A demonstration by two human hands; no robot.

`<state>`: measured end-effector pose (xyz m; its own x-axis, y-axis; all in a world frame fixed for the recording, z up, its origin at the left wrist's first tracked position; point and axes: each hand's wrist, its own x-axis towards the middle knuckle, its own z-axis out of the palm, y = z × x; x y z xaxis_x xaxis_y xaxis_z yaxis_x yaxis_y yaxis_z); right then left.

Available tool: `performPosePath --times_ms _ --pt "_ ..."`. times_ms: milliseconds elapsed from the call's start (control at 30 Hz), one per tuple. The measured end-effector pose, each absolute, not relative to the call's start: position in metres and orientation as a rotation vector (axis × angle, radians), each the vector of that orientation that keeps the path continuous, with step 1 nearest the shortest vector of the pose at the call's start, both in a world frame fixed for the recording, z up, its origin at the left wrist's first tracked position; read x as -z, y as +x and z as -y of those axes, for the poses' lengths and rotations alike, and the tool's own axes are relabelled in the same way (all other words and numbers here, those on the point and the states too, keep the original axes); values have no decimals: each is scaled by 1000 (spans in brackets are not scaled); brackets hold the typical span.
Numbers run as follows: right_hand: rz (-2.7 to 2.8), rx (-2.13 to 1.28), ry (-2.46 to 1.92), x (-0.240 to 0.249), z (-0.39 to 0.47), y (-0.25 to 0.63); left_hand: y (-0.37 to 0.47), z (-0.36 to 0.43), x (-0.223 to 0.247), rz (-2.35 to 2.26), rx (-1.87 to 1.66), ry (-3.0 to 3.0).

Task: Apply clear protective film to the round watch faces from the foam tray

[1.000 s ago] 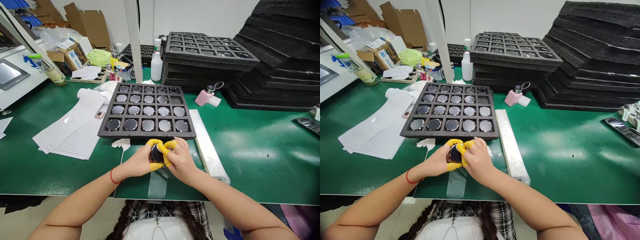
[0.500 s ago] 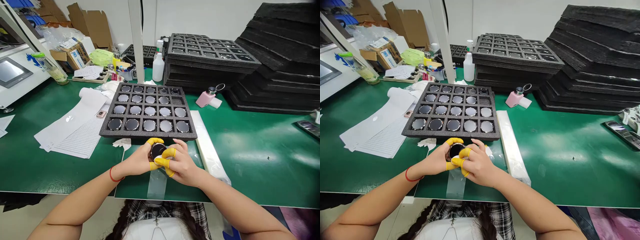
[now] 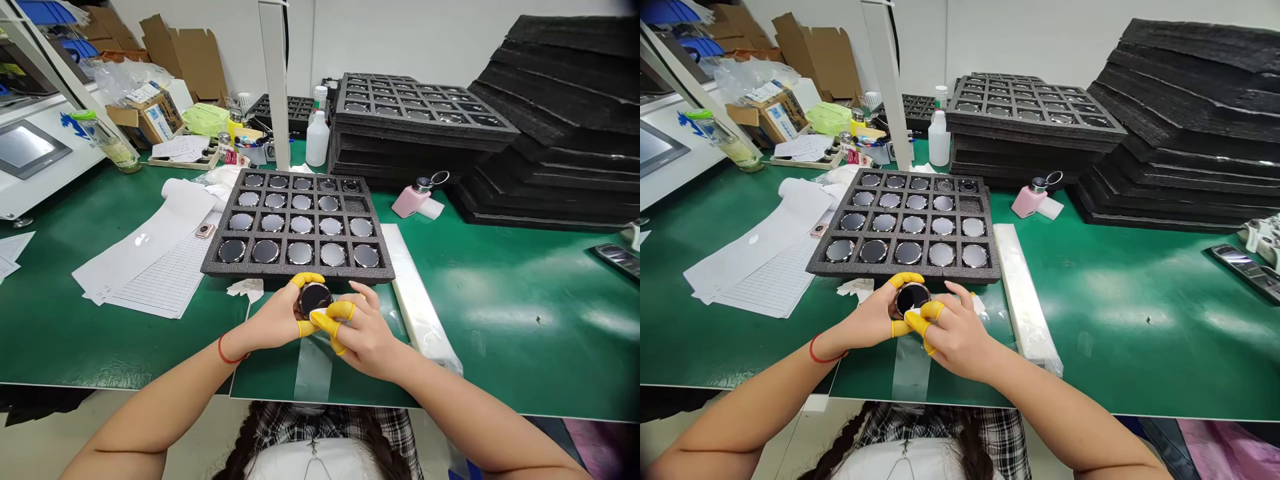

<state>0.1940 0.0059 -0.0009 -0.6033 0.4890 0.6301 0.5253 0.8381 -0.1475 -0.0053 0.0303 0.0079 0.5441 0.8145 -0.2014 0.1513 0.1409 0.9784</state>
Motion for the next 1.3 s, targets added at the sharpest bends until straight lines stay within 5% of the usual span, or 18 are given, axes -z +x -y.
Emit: performPosePath --times_ms 800,1300 --pt "2262 338 -1021 6 -4 190 -1 -26 1 -970 -618 1466" --pt "2266 46 -921 13 8 181 -3 -32 3 -1152 -753 1572"
